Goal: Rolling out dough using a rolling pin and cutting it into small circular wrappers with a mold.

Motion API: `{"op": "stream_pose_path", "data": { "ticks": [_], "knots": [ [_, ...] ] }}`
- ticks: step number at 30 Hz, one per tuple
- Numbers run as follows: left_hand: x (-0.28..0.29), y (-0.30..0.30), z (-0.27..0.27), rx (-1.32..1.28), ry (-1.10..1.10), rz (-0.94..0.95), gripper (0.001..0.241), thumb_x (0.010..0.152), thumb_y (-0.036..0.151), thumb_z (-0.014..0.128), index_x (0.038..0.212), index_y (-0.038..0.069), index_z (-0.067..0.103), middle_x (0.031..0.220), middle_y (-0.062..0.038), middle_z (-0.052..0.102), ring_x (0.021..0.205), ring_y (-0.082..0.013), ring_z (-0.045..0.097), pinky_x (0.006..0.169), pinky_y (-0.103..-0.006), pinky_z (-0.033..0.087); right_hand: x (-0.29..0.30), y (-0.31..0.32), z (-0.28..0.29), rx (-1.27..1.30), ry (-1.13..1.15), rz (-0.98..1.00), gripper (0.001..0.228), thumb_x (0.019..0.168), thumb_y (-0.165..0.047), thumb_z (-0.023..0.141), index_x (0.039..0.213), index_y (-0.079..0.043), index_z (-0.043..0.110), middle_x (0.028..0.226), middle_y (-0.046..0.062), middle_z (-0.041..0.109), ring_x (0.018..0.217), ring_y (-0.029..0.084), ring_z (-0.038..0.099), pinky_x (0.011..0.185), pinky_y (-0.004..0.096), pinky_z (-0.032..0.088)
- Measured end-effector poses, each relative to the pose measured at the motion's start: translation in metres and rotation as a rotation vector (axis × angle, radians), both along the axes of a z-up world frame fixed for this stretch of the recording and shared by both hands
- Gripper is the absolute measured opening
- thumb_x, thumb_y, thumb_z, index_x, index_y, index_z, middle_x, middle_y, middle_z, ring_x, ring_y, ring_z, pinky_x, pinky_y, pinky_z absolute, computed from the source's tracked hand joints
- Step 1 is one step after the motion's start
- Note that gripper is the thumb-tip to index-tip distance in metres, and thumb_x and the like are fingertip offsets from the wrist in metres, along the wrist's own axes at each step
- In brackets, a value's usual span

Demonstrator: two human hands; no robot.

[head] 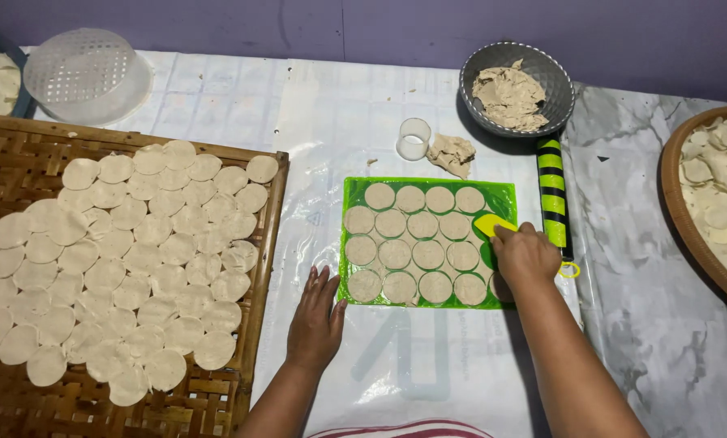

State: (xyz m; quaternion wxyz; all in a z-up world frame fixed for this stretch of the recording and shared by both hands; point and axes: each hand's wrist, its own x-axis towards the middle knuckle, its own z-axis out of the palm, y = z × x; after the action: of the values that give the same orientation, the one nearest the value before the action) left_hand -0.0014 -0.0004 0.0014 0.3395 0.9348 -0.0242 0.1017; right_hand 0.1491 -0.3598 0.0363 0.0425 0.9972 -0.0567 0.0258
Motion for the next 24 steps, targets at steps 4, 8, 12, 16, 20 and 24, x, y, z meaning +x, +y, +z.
{"op": "stream_pose_path", "data": {
  "ticks": [4,8,12,16,20,24],
  "knots": [
    [0.0,-0.001,0.001,0.005,0.009,0.021,0.045,0.098,0.02,0.059,0.142,0.007,0.055,0.158,-0.015,0.044,0.152,-0.0331,0.032,0.118,-0.0456,0.035,0.026,-0.004,-0.006,-0.045,0.026,0.073,0.028,0.093,-0.045,0.068,0.117,-0.036,0.078,0.107,0.006,0.07,0.092,0.027,0.071,0.077,0.041,0.057],
    [0.001,-0.002,0.003,-0.012,0.017,0.036,0.043,0.099,0.021,0.058,0.14,0.007,0.056,0.158,-0.014,0.044,0.152,-0.0319,0.032,0.117,-0.0448,0.037,0.027,0.001,-0.001,-0.063,0.031,0.083,0.027,0.092,-0.046,0.068,0.115,-0.036,0.079,0.108,0.006,0.071,0.092,0.027,0.071,0.077,0.041,0.057],
    [-0.001,-0.002,0.003,-0.014,0.026,0.037,0.043,0.099,0.021,0.059,0.14,0.007,0.056,0.157,-0.014,0.046,0.151,-0.032,0.033,0.116,-0.0449,0.038,0.03,0.001,-0.009,-0.065,0.048,0.072,0.028,0.091,-0.047,0.069,0.116,-0.038,0.078,0.109,0.005,0.071,0.092,0.027,0.072,0.077,0.04,0.057],
    [-0.001,-0.002,0.0,-0.011,0.006,0.026,0.044,0.099,0.021,0.059,0.14,0.005,0.056,0.155,-0.016,0.047,0.151,-0.0334,0.034,0.116,-0.0452,0.038,0.041,0.003,-0.018,0.011,0.01,0.026,0.03,0.093,-0.048,0.068,0.119,-0.039,0.077,0.108,0.006,0.07,0.095,0.027,0.07,0.077,0.042,0.057],
    [-0.001,-0.002,0.005,-0.04,-0.003,0.037,0.043,0.099,0.02,0.059,0.139,0.005,0.057,0.155,-0.017,0.048,0.15,-0.0342,0.034,0.116,-0.0453,0.038,0.038,0.003,-0.027,0.21,-0.04,-0.03,0.031,0.091,-0.047,0.069,0.121,-0.038,0.077,0.109,0.004,0.069,0.097,0.027,0.069,0.076,0.044,0.056],
    [0.001,0.004,0.001,-0.284,-0.003,0.074,0.041,0.098,0.015,0.058,0.137,0.003,0.06,0.153,-0.017,0.052,0.151,-0.0331,0.036,0.116,-0.0438,0.04,0.032,0.013,-0.026,0.506,-0.152,-0.032,0.032,0.094,-0.044,0.072,0.124,-0.037,0.076,0.106,0.002,0.069,0.095,0.025,0.068,0.076,0.042,0.054]
  ]
}}
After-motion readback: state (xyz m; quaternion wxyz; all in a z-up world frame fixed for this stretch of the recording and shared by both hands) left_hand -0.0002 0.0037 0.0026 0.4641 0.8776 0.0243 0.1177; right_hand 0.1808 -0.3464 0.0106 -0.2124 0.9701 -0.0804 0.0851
